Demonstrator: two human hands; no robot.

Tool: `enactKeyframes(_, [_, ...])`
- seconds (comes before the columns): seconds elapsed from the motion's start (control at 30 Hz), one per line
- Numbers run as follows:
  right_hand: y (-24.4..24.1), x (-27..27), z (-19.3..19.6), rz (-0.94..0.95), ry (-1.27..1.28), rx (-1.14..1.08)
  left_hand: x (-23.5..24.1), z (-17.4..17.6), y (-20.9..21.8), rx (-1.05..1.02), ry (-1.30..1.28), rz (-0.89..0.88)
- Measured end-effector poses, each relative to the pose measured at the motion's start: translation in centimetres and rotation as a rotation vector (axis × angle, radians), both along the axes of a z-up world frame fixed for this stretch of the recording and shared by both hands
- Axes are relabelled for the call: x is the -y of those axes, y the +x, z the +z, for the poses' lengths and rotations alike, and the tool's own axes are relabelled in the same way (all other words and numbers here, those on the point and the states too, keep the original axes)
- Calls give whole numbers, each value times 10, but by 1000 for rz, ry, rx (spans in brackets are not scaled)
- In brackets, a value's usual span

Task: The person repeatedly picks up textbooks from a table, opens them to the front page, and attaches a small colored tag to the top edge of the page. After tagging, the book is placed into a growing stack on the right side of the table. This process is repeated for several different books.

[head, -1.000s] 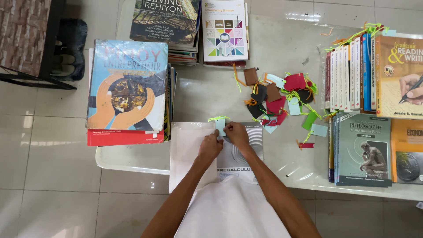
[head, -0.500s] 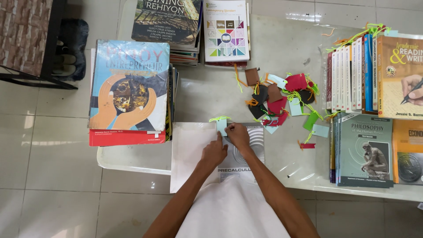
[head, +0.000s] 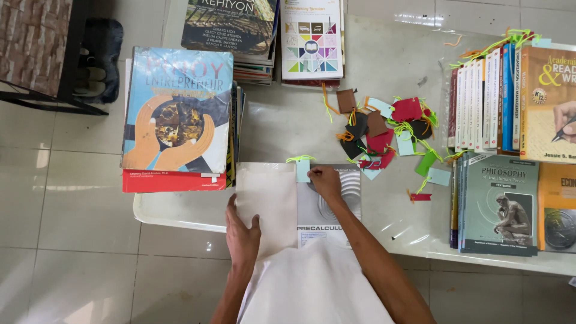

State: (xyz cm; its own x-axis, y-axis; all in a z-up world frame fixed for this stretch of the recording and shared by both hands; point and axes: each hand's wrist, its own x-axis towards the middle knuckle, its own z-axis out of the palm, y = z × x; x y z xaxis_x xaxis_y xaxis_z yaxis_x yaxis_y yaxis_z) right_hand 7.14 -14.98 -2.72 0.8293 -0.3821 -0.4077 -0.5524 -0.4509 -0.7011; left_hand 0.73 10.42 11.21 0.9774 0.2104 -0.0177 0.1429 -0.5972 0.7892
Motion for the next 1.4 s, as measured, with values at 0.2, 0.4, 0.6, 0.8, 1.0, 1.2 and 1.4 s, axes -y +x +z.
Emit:
enactKeyframes(0.2, [1,0,7,21,7,35,27,24,7,-298,-209,-118])
enactKeyframes(0.4, [3,12,-18,134,-97,58,82,31,4,-356,-330,-409])
enactKeyframes(0.6, [-12,29,-37,56,48,37,130,39,-6,-242,-244,-586])
enactKeyframes(0.8, [-22,44,-41,-61,219,20,138,31,-12,-185,-220,-621])
enactKeyframes(1.0, [-26,54,-37,-162,386,7,134,48,-7,-340,-265,-585])
enactKeyframes(1.2, [-33,69,-25,-257,539,-4,143,34,-7,-378,-254,-590])
enactKeyframes(1.4, [-45,85,-11,-380,696,-13,165,-17,-9,-468,-279,-570])
